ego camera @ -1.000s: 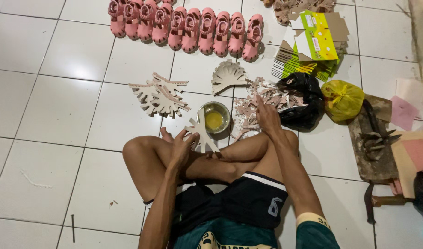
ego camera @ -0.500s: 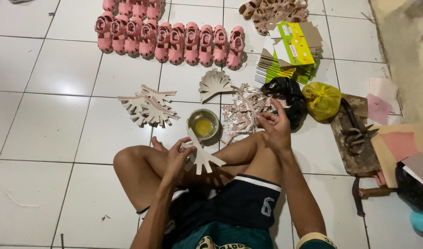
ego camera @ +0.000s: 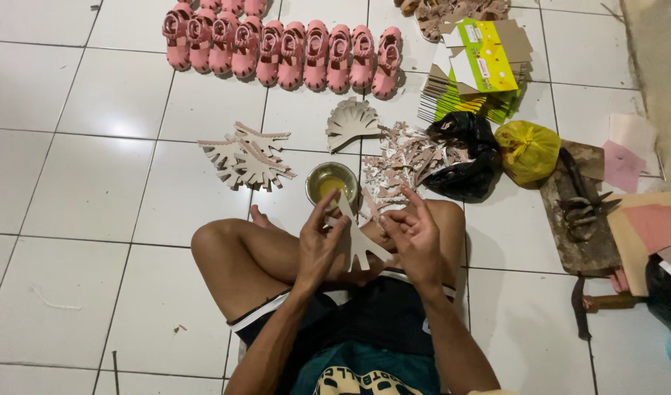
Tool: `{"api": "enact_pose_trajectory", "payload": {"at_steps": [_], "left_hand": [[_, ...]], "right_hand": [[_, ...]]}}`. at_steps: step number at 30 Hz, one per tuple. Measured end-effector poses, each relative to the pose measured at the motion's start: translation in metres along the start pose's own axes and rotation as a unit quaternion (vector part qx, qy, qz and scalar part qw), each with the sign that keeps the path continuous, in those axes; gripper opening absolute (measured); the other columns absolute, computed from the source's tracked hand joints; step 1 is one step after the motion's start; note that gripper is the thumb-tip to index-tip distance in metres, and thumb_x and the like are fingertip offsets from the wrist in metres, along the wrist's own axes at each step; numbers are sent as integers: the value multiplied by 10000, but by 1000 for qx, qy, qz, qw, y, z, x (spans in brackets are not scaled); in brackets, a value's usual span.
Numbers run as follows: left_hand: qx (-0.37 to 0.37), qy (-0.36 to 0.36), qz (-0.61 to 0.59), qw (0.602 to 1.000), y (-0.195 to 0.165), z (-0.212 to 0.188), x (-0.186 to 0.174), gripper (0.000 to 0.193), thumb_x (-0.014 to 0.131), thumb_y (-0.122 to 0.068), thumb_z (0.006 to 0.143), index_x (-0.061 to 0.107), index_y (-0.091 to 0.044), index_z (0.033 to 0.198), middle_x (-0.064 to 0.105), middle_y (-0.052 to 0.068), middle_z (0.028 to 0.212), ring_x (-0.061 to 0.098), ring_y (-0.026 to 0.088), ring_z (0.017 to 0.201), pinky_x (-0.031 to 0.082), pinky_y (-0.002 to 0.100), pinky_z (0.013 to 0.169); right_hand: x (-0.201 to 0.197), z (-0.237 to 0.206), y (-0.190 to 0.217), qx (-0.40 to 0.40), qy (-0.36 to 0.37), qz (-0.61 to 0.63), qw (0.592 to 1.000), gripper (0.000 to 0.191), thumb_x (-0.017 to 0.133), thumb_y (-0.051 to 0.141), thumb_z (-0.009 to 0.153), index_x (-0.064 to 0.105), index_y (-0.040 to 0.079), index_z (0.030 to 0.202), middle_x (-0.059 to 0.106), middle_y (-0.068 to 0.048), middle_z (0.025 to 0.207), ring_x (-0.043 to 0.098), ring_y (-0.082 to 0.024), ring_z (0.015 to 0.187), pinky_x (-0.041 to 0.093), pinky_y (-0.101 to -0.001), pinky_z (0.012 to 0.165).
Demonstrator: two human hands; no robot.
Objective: The person sits on the floor and assembles pink slipper-style shoes by attaching a white star-shaped insole to a pink shoe upper. They repeatedly pick up an insole, apply adhesive from a small metal bowl, and press the insole into the shoe upper, then place the assembled unit aside.
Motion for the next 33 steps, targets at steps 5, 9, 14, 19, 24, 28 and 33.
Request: {"api": "enact_pose_trajectory", "payload": {"at_steps": [5, 9, 14, 19, 24, 28, 33], "left_hand": [[48, 31, -14, 998, -11, 1, 18, 505, 678, -95, 1002, 543, -70, 1488, 657, 103, 1331, 661, 122, 1119, 603, 267, 840], [-56, 36, -95, 993, -7, -1, 25, 579, 666, -114, 945, 499, -111, 1500, 745, 95, 1165, 679, 117, 894, 571, 259, 742], [-11, 18, -52, 998, -17, 0, 25, 493, 666, -124, 989, 564, -77, 1469, 737, 97, 1128, 676, 109, 974, 574, 263, 795], [-6, 3, -35, 999, -18, -2, 24, 455, 654, -171, 1010, 597, -62, 1448, 749, 130, 1107, 696, 140, 980, 594, 278, 828], [-12, -4, -44, 999, -19, -3, 24, 460, 644, -224, 1003, 596, -51, 1427, 749, 151, 1187, 721, 172, 1043, 615, 304, 866], [-20, -4, -60, 998, -21, -4, 23, 453, 640, -232, 1004, 602, -46, 1415, 743, 152, 1213, 731, 174, 1040, 622, 300, 857], [-5, -1, -71, 997, -24, -4, 23, 442, 645, -243, 1003, 613, -44, 1397, 727, 145, 1258, 744, 175, 1044, 645, 304, 844]], "right_hand": [[0, -4, -6, -9, -27, -5, 1000, 748, 716, 65, 923, 348, -45, 1565, 716, -150, 1006, 689, -129, 822, 592, -249, 692], [2, -5, -10, -9, -29, -14, 999, 762, 693, 42, 919, 306, -50, 1569, 729, -151, 1010, 700, -132, 821, 590, -247, 704], [7, -7, -15, 7, -27, -15, 999, 767, 689, 8, 907, 300, -55, 1566, 722, -158, 999, 692, -133, 809, 594, -252, 696], [12, -10, -11, -16, -13, -35, 999, 762, 685, 6, 919, 294, -57, 1570, 713, -160, 1007, 698, -134, 831, 609, -260, 716], [16, -12, -2, -39, -25, -71, 996, 738, 671, -13, 923, 308, -50, 1564, 725, -163, 1068, 718, -139, 867, 626, -261, 731], [20, -14, 3, -56, -35, -135, 989, 728, 683, -4, 922, 321, -46, 1553, 747, -182, 1119, 750, -147, 901, 645, -262, 745], [22, -15, 6, -72, -35, -161, 984, 718, 703, 21, 921, 350, -41, 1543, 756, -188, 1141, 758, -151, 910, 645, -261, 758]]}}
Point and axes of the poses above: each hand's wrist, its own z-axis towards the middle knuckle, its own x-axis out of the palm, y = z × x, the point moved 6 cm from there along z, towards the middle knuckle
